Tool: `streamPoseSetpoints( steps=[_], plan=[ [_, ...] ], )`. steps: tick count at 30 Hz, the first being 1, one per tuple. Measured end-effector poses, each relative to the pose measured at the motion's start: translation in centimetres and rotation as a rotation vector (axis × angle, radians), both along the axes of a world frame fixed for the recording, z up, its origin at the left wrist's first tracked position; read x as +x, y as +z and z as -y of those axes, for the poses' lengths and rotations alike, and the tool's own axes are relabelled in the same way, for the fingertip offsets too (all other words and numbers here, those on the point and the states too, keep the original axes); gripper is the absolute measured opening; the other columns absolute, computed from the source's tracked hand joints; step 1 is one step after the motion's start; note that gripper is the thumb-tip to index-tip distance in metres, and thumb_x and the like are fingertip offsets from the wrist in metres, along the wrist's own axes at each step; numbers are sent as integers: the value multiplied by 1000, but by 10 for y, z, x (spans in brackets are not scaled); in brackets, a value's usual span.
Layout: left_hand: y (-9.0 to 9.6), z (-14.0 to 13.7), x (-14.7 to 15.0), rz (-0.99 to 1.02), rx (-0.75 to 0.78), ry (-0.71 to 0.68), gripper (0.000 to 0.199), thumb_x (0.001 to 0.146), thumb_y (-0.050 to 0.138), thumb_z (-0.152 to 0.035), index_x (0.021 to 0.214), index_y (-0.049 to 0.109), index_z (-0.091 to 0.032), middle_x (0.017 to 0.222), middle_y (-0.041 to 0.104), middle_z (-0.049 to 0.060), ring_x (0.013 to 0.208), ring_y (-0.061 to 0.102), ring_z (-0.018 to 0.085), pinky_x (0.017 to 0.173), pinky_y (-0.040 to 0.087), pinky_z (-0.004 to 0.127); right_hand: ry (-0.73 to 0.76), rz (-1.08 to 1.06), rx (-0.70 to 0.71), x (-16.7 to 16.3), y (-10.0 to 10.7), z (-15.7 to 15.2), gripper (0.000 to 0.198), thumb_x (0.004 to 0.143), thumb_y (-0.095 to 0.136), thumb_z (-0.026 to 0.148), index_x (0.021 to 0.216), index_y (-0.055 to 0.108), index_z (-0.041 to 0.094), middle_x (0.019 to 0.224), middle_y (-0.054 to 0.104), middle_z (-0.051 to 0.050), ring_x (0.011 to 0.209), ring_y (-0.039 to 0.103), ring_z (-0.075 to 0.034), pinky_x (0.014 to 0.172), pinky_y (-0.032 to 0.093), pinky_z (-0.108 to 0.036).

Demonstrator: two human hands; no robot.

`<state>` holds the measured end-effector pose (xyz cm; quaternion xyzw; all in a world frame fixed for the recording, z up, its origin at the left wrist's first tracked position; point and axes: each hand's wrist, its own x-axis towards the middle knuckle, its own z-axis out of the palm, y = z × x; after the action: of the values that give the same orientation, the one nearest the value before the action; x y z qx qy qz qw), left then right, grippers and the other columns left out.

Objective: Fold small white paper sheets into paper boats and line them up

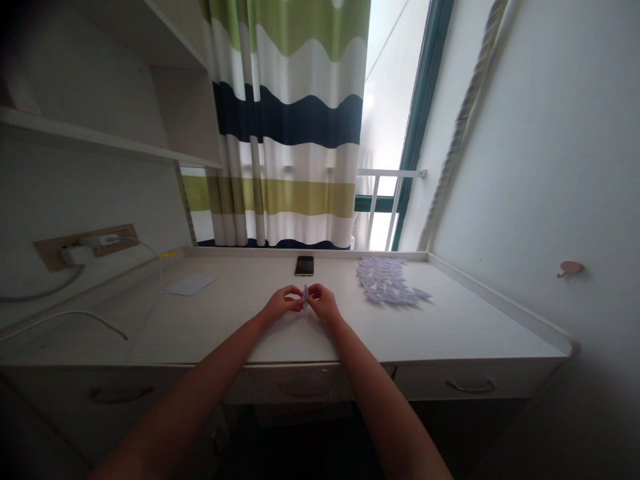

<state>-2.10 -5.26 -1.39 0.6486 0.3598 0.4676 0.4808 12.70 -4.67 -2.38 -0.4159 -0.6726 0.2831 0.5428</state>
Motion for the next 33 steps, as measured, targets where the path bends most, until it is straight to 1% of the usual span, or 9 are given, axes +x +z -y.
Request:
streamPoseSetpoints(
  steps=[3,7,10,16,22,24,28,31,33],
  plan=[
    [-1,0,1,4,10,8,33,55,71,-29,75,49,-12,83,57,4,58,60,10,55,51,26,-23,54,28,0,-1,0,9,61,55,23,68,53,18,66,59,0,56,54,-12,52,44,-25],
    [-1,0,2,29,6,32,37,57,69,-26,84,47,-14,89,55,5,58,59,10,53,51,26,-49,55,36,0,-1,1,9,62,53,22,70,53,18,67,58,0,55,53,-11,51,44,-24],
    [0,0,1,26,24,43,35,59,67,-25,87,48,-14,87,55,6,61,58,10,54,51,27,-38,56,44,-1,0,2,9,63,51,21,71,54,18,68,58,-1,56,53,-11,52,45,-25],
    [0,-2,2,-19,90,91,26,60,62,-21,82,51,-13,85,56,6,64,58,13,52,50,26,16,62,40,-2,4,6,11,65,52,24,74,56,18,72,60,-2,58,54,-12,54,46,-25],
    [0,2,3,-122,199,144,18,63,56,-18,79,50,-14,74,58,3,55,55,10,45,45,20,42,79,30,-5,3,7,17,64,57,32,72,55,17,69,60,-2,58,56,-12,53,45,-24],
    [-1,0,3,-163,230,170,15,63,54,-16,78,50,-15,73,57,2,52,54,9,44,43,18,12,102,34,-5,1,5,16,64,57,31,71,54,17,65,60,-1,56,56,-12,52,43,-23],
    [-6,-4,4,-250,293,238,10,63,50,-13,73,51,-16,68,56,0,49,53,7,44,41,17,-86,197,67,-5,0,5,6,64,52,23,66,52,18,52,55,2,49,51,-10,50,40,-22],
    [-7,-4,5,-290,318,283,7,64,51,-16,71,51,-17,62,55,-2,48,53,8,45,40,17,-145,254,110,-6,2,7,4,63,52,20,61,50,18,52,53,2,49,48,-10,50,37,-21],
    [-6,-3,5,-293,293,276,9,65,51,-18,75,51,-17,59,55,-3,46,52,8,44,39,17,-170,267,135,-6,3,9,5,62,52,21,59,49,18,52,53,2,49,47,-9,49,36,-21]
  ],
)
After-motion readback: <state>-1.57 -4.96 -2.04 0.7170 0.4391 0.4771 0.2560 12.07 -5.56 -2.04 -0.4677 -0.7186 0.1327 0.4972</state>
